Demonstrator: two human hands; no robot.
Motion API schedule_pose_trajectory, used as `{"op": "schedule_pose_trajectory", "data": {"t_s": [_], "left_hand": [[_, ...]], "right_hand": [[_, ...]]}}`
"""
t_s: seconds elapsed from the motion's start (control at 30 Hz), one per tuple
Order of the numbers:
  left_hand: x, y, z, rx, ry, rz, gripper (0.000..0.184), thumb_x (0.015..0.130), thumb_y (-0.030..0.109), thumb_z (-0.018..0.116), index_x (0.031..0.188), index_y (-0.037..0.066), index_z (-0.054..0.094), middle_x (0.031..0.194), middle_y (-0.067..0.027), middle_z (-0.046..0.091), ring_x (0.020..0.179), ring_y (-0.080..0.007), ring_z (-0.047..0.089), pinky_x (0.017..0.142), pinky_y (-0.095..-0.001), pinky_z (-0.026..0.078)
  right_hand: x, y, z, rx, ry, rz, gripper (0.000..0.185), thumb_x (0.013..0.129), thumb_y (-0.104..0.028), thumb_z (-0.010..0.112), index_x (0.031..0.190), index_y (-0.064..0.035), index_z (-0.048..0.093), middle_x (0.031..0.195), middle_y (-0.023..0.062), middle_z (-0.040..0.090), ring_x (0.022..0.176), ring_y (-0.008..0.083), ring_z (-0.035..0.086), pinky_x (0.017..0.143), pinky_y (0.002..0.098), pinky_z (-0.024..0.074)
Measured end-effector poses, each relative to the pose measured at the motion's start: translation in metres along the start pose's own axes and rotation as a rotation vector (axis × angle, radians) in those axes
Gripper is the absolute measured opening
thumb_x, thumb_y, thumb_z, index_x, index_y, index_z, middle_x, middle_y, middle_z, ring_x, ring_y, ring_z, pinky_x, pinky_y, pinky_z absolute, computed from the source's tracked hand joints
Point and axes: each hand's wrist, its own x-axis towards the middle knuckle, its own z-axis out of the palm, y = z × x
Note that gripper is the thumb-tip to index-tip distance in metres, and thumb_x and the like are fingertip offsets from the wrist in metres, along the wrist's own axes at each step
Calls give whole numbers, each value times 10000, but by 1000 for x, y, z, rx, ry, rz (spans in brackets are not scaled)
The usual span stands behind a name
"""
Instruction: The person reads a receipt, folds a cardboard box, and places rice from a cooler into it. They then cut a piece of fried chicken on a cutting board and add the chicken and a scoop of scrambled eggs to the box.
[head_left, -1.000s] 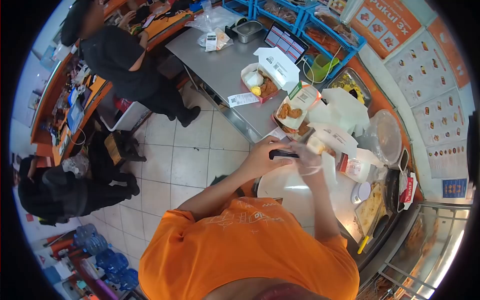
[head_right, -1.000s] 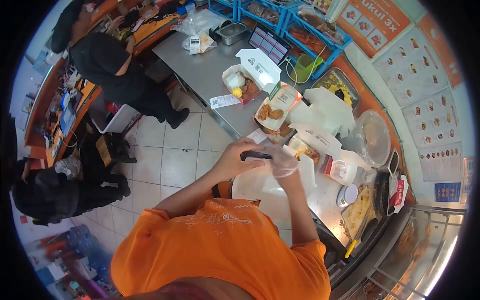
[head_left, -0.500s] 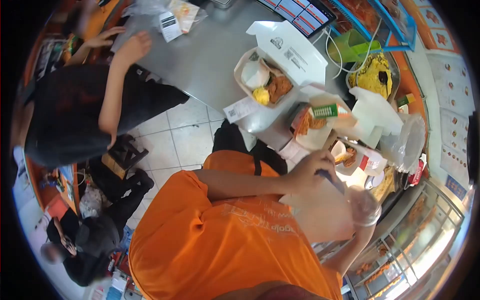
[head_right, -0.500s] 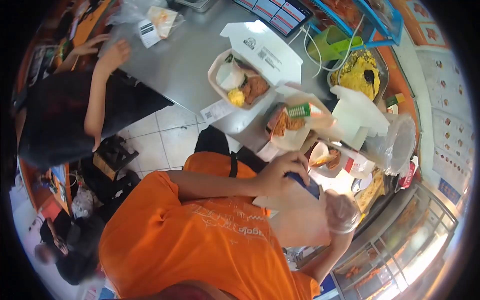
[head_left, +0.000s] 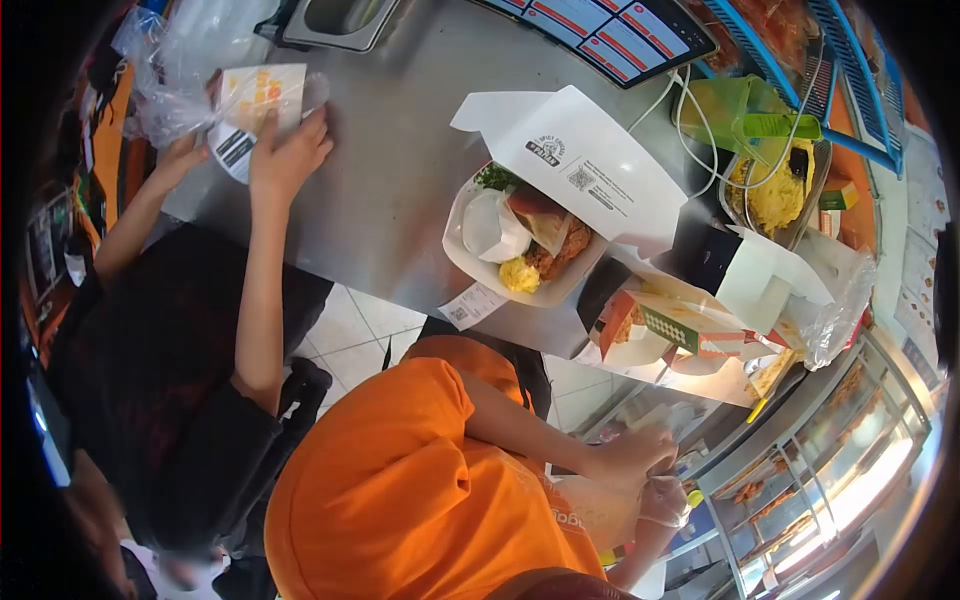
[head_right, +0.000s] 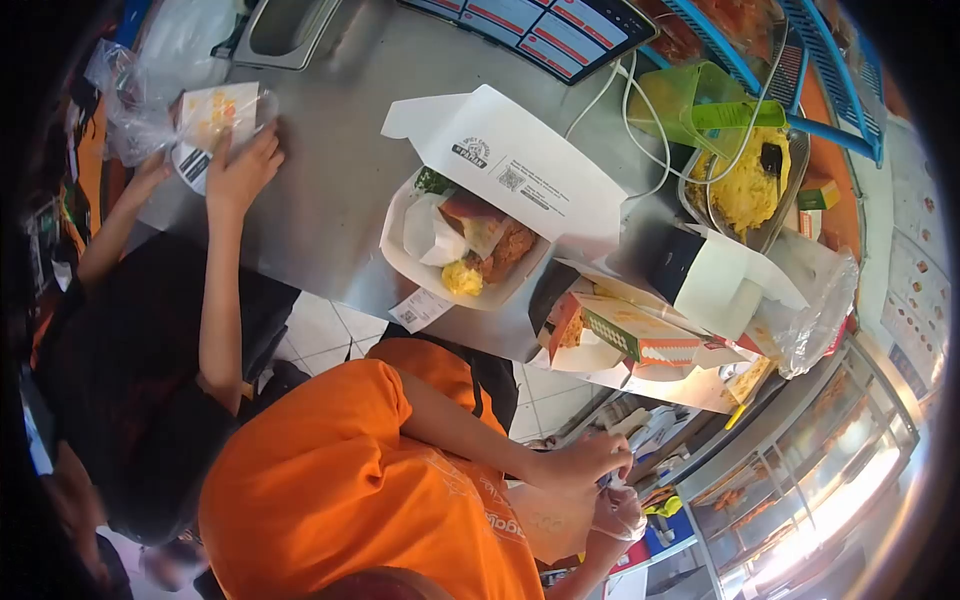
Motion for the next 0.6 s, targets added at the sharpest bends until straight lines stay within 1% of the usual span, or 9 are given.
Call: {"op": "schedule_pose_trajectory", "data": {"t_s": [0.13, 0.2, 0.23, 0.3, 0.4, 0.47, 0.5, 0.57, 0.6], "left_hand": [[-5, -26, 1, 227, -157, 27, 250, 748, 72, 696, 995, 109, 679, 1195, -139, 520, 1167, -324, 487, 875, -499, 440], [-3, -31, -9, 373, -407, 42, 225, 809, 224, 714, 1017, 144, 746, 1101, -155, 587, 1120, -327, 520, 890, -466, 464], [-3, -35, -10, 374, -405, 33, 225, 809, 224, 714, 1017, 144, 746, 1101, -155, 587, 1120, -327, 520, 890, -466, 464], [-2, -42, -10, 308, -385, -120, 272, 854, 354, 695, 1027, 155, 761, 1003, -153, 618, 1057, -321, 551, 870, -420, 482], [3, -39, -19, 235, -351, -154, 283, 904, 346, 659, 1085, 143, 739, 1040, -142, 611, 1023, -306, 558, 869, -408, 488], [2, -51, -7, 238, -224, -77, 297, 920, 343, 643, 1125, 141, 720, 1040, -135, 609, 1014, -299, 556, 879, -410, 486], [2, -56, -2, 242, -100, 3, 313, 936, 339, 628, 1165, 139, 702, 1040, -128, 607, 1005, -293, 554, 889, -412, 484], [7, -58, 1, 215, -31, 26, 320, 951, 327, 612, 1204, 143, 679, 1055, -125, 602, 1010, -290, 548, 910, -408, 474], [11, -58, 1, 189, 34, 48, 330, 965, 315, 597, 1243, 146, 657, 1070, -122, 596, 1014, -287, 542, 932, -405, 465]], "right_hand": [[1, 10, 2, 87, -106, 106, 155, 759, -128, 752, 845, -10, 699, 705, 157, 684, 658, 270, 681, 646, 374, 517], [9, 25, -1, 122, -144, -80, 173, 781, -115, 732, 923, -20, 704, 776, 160, 697, 713, 265, 688, 688, 371, 527], [13, 26, -4, 140, -162, -173, 190, 792, -109, 722, 962, -25, 706, 811, 162, 703, 740, 263, 691, 709, 369, 532], [23, 29, -13, 15, -35, 73, 171, 858, -147, 658, 991, -45, 691, 872, 146, 700, 804, 263, 686, 720, 386, 523], [25, 125, -11, -212, 181, 189, 303, 931, -325, 581, 988, -57, 712, 958, 98, 710, 837, 226, 681, 775, 337, 524], [27, 160, -15, -128, 174, 584, 343, 957, -351, 525, 949, -59, 706, 979, 87, 715, 884, 221, 671, 801, 344, 512], [17, 202, 0, -128, 174, 580, 343, 957, -351, 525, 949, -59, 706, 979, 87, 715, 884, 221, 671, 801, 344, 512], [-9, 294, 44, 354, 144, 333, 245, 944, -273, 539, 961, -62, 663, 805, 101, 690, 698, 250, 643, 658, 420, 485], [-18, 291, 59, 5, 281, -38, 230, 947, -269, 549, 980, -72, 663, 802, 103, 699, 620, 223, 620, 583, 369, 485]]}}
